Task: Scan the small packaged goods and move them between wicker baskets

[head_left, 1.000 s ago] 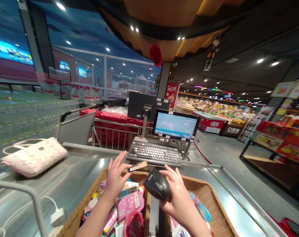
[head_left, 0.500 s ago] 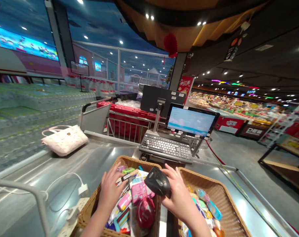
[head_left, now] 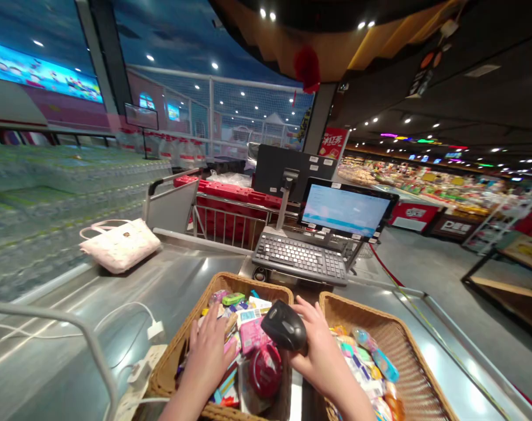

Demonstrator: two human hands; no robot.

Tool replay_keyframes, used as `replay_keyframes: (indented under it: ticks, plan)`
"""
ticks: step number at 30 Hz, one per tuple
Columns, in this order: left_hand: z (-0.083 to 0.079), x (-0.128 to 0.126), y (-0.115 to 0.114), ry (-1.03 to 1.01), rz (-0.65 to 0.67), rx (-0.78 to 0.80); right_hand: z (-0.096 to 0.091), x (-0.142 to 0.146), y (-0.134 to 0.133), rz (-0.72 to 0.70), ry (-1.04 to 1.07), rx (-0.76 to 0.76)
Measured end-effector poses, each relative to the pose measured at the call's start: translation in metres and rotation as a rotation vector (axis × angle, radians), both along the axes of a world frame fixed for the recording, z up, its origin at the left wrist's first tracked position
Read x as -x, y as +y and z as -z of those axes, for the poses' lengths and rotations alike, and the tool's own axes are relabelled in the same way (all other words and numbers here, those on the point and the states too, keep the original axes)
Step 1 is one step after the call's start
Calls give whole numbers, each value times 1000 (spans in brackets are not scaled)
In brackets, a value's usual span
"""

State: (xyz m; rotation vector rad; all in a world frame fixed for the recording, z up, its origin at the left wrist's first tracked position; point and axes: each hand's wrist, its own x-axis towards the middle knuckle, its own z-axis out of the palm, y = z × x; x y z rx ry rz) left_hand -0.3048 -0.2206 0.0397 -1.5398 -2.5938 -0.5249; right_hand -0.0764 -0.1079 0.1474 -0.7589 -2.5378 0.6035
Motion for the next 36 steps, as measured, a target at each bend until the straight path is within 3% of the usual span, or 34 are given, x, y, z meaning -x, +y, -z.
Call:
replay_keyframes:
  ticks: [3, 7, 12, 16, 21, 27, 32, 36]
  plan:
    - [-8, -13, 18, -35, 189, -102, 1, -18, 4, 68, 11, 7]
    - [-20, -44, 53, -106, 419, -126, 0, -58, 13, 209, 29, -43]
    - [-35, -103, 103, -182, 696, -78, -4, -119, 24, 399, 59, -110]
    - [-36, -153, 145, -161, 881, 34, -2, -164, 30, 533, 85, -141]
    - [-19, -204, 200, -69, 1072, 203, 5, -206, 38, 640, 95, -140]
    - [17, -249, 253, 9, 1197, 417, 7, -232, 48, 680, 79, -129]
    - [44, -274, 271, 76, 1223, 568, 9, -242, 56, 700, 82, -99]
    - [54, -280, 274, 102, 1210, 592, 9, -247, 62, 709, 95, -82]
